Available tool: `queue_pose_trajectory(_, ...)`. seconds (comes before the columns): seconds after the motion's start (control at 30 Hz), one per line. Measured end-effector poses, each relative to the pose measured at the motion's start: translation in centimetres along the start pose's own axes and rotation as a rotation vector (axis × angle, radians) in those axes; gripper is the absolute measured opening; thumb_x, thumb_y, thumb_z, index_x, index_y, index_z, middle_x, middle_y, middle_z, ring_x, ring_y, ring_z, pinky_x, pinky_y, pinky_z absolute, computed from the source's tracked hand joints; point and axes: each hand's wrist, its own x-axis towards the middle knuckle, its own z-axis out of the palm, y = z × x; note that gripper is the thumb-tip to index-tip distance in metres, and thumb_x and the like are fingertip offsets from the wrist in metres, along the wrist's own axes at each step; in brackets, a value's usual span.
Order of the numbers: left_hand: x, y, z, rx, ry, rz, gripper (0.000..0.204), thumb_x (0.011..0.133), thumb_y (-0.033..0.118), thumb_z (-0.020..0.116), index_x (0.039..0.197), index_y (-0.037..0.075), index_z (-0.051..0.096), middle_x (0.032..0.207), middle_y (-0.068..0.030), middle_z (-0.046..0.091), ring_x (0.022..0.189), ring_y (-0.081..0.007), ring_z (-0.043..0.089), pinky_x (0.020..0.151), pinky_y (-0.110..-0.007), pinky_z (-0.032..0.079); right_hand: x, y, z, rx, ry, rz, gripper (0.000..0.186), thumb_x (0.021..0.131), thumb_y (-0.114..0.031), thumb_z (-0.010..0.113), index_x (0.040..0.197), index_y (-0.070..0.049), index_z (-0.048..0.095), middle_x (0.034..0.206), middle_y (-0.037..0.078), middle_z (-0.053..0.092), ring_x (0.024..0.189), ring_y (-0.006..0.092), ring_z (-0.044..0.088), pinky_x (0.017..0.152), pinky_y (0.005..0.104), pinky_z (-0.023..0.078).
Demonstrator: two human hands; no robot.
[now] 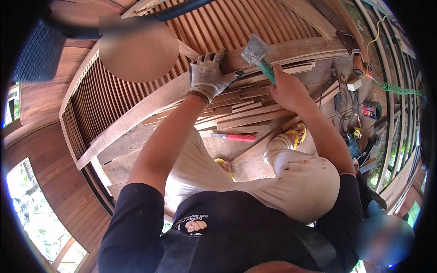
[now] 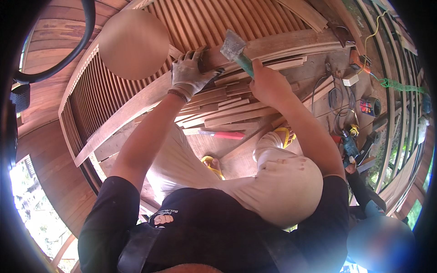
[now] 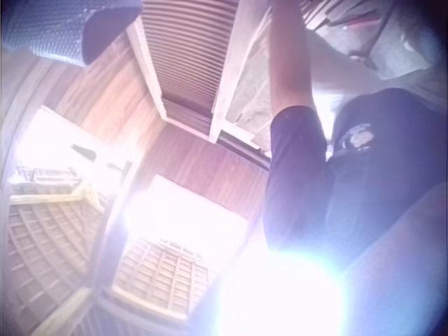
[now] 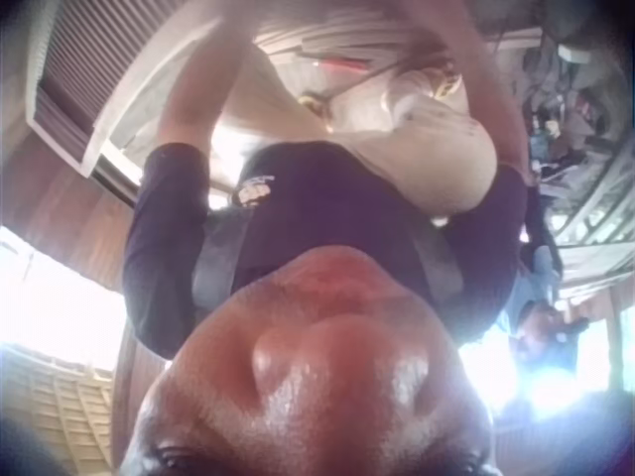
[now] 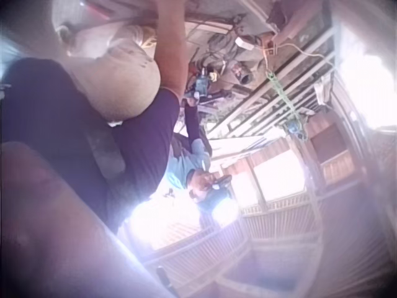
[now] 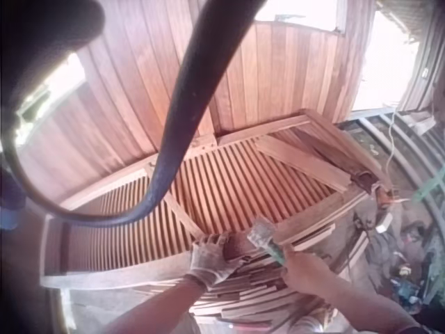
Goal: The person installs wooden slats into a curved ceiling structure. They use a power drill to secure pieces, apply glue from a bottle, and tap slats into place with a hammer. The person also uses a hand saw to trim a slat and fits it into the assembly.
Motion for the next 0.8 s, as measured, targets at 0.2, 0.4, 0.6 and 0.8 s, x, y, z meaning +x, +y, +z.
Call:
queue_pose_trajectory(0.2, 0.5, -0.1, 0.9, -0.043, -0.034, -0.002, 0.082, 0.078, 0.061, 0.076, 0.147, 0.022, 0.053, 0.137, -0.0103, 0.062, 0.131, -0.0345, 0.056, 0.111, -0.052, 0.041, 0.8, 5.9, 1.5, 0.964, 0.08, 0.243, 0.024, 0.091, -0.017, 0.066, 0.106, -0.001, 0.056, 0.078, 0.013, 0.065, 0.064, 0.0245, 0.069, 0.055, 0.0394, 0.054)
queue_pose_trajectory(0.4, 0.6, 0.9, 0.1, -0.038, -0.076, -0.019, 0.084, 0.077, 0.058, 0.079, 0.147, 0.021, 0.052, 0.145, -0.0095, 0.056, 0.136, -0.0335, 0.051, 0.114, -0.051, 0.039, 2.6, 11.3, 7.4, 0.757, 0.48, 0.215, 0.028, 0.089, -0.012, 0.068, 0.113, -0.002, 0.057, 0.079, 0.008, 0.061, 0.054, 0.0172, 0.06, 0.048, 0.0351, 0.049)
queue_pose_trajectory(0.6, 0.4, -0.7, 0.5, -0.065, -0.089, -0.049, 0.086, 0.076, 0.057, 0.08, 0.148, 0.02, 0.051, 0.146, -0.0096, 0.054, 0.138, -0.0347, 0.048, 0.115, -0.053, 0.037, 1.6, 4.1, 1.2, 0.846, -0.029, 0.146, 0.029, 0.088, -0.01, 0.065, 0.114, -0.001, 0.055, 0.077, 0.008, 0.059, 0.052, 0.0172, 0.06, 0.046, 0.0338, 0.049)
queue_pose_trajectory(0.8, 0.3, 0.2, 0.1, -0.042, -0.068, -0.032, 0.087, 0.075, 0.054, 0.082, 0.148, 0.019, 0.051, 0.144, -0.0088, 0.056, 0.137, -0.0358, 0.049, 0.115, -0.052, 0.038, 1.0, 3.8, 4.0, 0.764, 0.211, 0.202, 0.019, 0.087, -0.013, 0.067, 0.098, -0.002, 0.055, 0.069, 0.006, 0.059, 0.049, 0.0164, 0.059, 0.046, 0.0307, 0.047)
